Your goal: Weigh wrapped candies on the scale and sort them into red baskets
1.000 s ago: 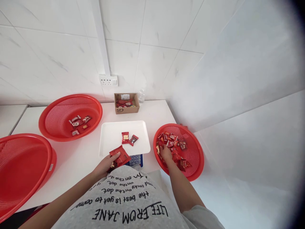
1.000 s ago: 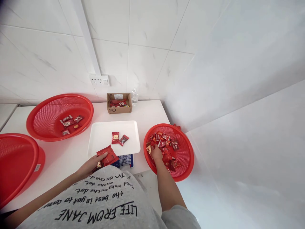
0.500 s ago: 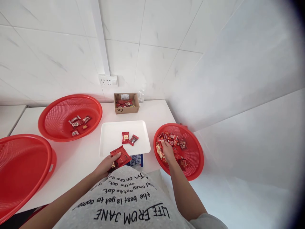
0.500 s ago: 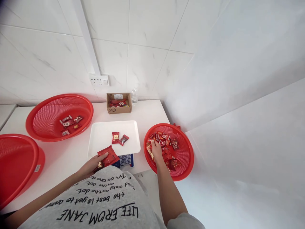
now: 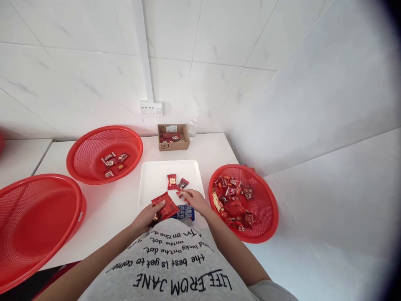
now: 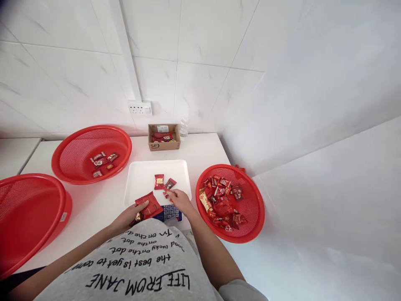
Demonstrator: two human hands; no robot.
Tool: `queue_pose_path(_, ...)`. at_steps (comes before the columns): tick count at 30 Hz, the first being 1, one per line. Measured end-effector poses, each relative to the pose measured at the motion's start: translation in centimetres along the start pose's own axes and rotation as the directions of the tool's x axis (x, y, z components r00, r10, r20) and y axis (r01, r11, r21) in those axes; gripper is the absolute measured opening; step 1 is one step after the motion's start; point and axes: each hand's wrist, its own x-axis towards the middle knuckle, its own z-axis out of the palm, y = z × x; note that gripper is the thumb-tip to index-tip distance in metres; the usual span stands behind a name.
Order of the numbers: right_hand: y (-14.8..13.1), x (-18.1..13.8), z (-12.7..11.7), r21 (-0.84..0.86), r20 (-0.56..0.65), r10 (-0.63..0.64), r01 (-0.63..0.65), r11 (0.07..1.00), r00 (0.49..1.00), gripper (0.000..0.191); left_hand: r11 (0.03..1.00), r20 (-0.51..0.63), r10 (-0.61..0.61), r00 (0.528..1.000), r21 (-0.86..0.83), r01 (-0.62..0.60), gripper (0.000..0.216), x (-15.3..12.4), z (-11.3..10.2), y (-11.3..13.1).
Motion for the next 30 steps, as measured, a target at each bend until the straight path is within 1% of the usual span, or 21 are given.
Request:
queue_pose_path(3, 0.4, 0.1, 0.3, -0.087, -0.015, 0.002, -0.004, 0.996, 1.0, 0.032, 1.0, 0.005, 0.002, 1.0, -0.023, -0.002, 0.043, -0.1, -0.1, 0.0)
queue_pose_path(6, 0.6, 0.0, 0.0, -0.242, -0.011, -0.016, 0.013, 0.97, 1.0, 0.029, 0.999, 0.005, 0.006, 1.0, -0.031, -0.006, 0.045, 0.0, -0.2, -0.1)
queue_pose_path(8, 0.5, -0.1, 0.0, -0.331, 0.03, -0.045, 0.053, 0.942, 0.999, 0.026, 0.999, 0.002, 0.015, 1.0, -0.029, -0.015, 0.045, 0.2, -0.3, -0.2)
queue_pose_path(12, -0.4, -0.1, 0.6, -0.397, 0.138, -0.065, 0.116, 0.91, 0.988, 0.021, 0.999, 0.012, 0.027, 1.0, -0.026, -0.027, 0.043, 0.4, -0.4, -0.2)
queue_pose_path(14, -1.0, 0.1, 1.1, -0.438, 0.146, -0.065, 0.124, 0.89, 0.987, 0.024, 0.999, 0.024, 0.034, 0.999, -0.027, -0.033, 0.043, 0.3, -0.3, -0.2)
queue_pose_path(18, -2.1, 0.5, 1.6, -0.531, 0.121, -0.097, 0.147, 0.835, 0.988, 0.039, 0.999, 0.035, 0.035, 0.999, -0.03, -0.034, 0.044, 0.1, -0.4, -0.2)
queue_pose_path(20, -2.3, 0.6, 1.4, -0.54, 0.104, -0.092, 0.134, 0.831, 0.99, 0.037, 0.999, 0.018, 0.033, 0.999, -0.029, -0.033, 0.045, 0.1, -0.5, -0.2)
queue_pose_path(24, -2.0, 0.5, 0.5, -0.513, 0.062, -0.059, 0.083, 0.854, 0.996, 0.032, 0.999, -0.001, 0.036, 0.999, -0.021, -0.036, 0.046, 0.2, -0.7, -0.3)
queue_pose_path(27, -1.4, 0.3, 0.0, -0.5, 0.064, -0.057, 0.081, 0.862, 0.996, 0.033, 0.999, 0.005, 0.035, 0.999, -0.03, -0.035, 0.046, 0.2, -0.6, -0.3)
queue_pose_path(30, -0.7, 0.3, 0.0, -0.48, 0.048, -0.052, 0.069, 0.875, 0.997, 0.033, 0.999, 0.021, 0.033, 0.999, -0.037, -0.032, 0.047, 0.1, -0.5, -0.3)
